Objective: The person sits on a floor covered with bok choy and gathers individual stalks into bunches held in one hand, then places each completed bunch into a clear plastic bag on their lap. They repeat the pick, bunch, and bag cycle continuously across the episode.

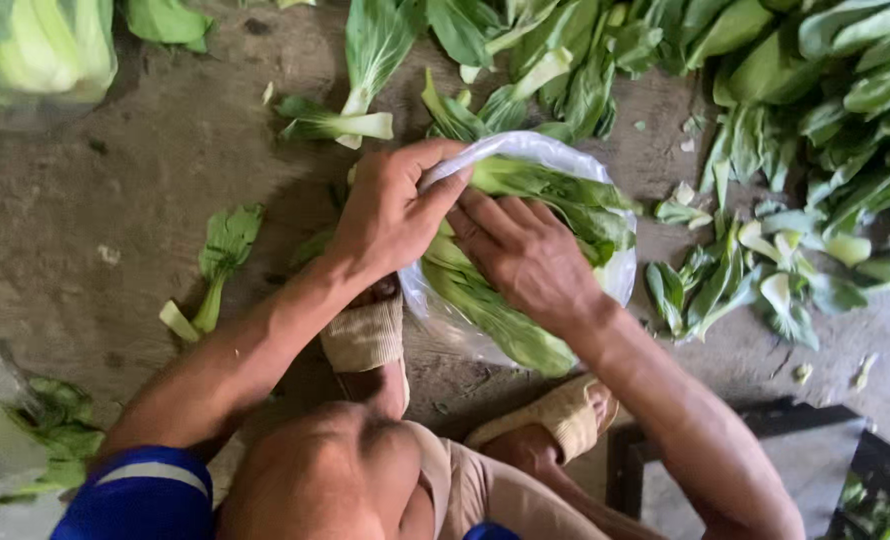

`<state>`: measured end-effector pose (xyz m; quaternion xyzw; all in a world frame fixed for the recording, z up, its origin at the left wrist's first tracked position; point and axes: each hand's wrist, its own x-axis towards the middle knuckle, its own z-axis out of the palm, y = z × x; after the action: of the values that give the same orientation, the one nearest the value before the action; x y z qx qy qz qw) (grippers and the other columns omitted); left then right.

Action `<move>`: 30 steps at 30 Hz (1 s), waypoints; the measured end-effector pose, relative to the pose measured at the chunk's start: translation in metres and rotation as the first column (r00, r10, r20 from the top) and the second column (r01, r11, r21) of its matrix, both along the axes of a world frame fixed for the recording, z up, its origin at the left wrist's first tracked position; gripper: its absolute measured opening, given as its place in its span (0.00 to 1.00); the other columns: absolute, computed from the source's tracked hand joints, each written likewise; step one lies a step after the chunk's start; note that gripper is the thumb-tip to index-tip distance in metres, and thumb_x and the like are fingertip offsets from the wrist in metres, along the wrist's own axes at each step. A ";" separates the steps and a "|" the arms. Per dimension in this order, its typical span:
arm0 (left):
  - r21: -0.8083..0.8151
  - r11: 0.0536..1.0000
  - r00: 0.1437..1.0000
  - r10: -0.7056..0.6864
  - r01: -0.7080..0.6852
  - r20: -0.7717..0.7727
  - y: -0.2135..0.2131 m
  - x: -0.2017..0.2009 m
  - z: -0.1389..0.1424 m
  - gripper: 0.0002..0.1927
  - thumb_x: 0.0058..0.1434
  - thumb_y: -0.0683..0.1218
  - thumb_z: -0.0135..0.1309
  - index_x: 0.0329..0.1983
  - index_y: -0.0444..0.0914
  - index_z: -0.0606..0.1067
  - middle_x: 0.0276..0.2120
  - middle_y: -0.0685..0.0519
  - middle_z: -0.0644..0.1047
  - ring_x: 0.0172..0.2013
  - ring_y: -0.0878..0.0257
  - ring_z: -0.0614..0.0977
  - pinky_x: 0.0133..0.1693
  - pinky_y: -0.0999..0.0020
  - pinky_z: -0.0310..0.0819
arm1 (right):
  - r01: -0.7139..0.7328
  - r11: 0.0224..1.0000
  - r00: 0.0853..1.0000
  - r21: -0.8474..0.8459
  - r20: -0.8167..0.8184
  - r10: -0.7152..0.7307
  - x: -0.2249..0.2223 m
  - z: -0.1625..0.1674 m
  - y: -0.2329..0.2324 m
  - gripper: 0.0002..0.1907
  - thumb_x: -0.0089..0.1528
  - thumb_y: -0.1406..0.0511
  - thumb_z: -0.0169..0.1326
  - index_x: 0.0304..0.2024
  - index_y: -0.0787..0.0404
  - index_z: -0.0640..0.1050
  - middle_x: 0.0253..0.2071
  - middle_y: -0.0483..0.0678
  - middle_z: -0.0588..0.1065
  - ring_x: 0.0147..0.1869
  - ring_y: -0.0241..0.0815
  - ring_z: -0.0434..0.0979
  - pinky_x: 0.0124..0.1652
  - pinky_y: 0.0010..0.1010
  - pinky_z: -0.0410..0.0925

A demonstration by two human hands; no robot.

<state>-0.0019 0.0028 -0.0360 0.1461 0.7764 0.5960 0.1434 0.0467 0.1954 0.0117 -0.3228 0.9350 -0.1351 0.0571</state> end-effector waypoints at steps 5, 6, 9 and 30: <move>-0.052 0.995 0.990 -0.073 0.080 0.122 0.003 -0.005 0.006 0.16 0.73 0.49 0.50 0.56 0.38 0.80 0.19 0.59 0.75 0.17 0.73 0.69 0.17 0.71 0.59 | 0.424 0.904 0.891 -0.059 0.205 -0.404 -0.014 0.008 0.019 0.17 0.70 0.61 0.56 0.56 0.64 0.79 0.57 0.51 0.75 0.45 0.49 0.81 0.38 0.37 0.74; -0.079 0.995 0.991 -0.058 0.067 0.118 0.002 -0.006 0.006 0.16 0.73 0.50 0.49 0.56 0.39 0.79 0.18 0.58 0.74 0.15 0.72 0.67 0.16 0.70 0.57 | 0.366 0.927 0.920 -0.079 0.183 -0.347 -0.018 0.006 0.023 0.16 0.70 0.61 0.57 0.55 0.64 0.79 0.55 0.51 0.76 0.44 0.49 0.81 0.40 0.38 0.75; -0.042 0.999 0.997 -0.024 0.027 0.076 -0.002 -0.006 0.002 0.16 0.77 0.52 0.48 0.55 0.39 0.80 0.19 0.59 0.72 0.19 0.73 0.67 0.19 0.72 0.58 | 0.186 0.974 0.981 -0.129 0.078 -0.177 -0.027 -0.004 0.031 0.15 0.68 0.61 0.59 0.54 0.62 0.80 0.51 0.49 0.78 0.44 0.49 0.82 0.43 0.38 0.76; -0.945 0.236 0.453 -0.884 0.225 -0.113 0.076 0.059 0.025 0.59 0.45 0.81 0.44 0.71 0.40 0.61 0.69 0.48 0.63 0.68 0.53 0.63 0.68 0.37 0.39 | 0.866 0.480 0.473 -0.138 0.534 -0.700 0.098 -0.015 0.145 0.18 0.56 0.75 0.57 0.50 0.67 0.73 0.38 0.59 0.77 0.37 0.48 0.78 0.38 0.40 0.72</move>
<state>0.0567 0.0785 -0.0115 0.5455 0.8249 -0.0563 0.1370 0.1450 0.3400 -0.0037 0.1861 0.8931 -0.3932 0.1145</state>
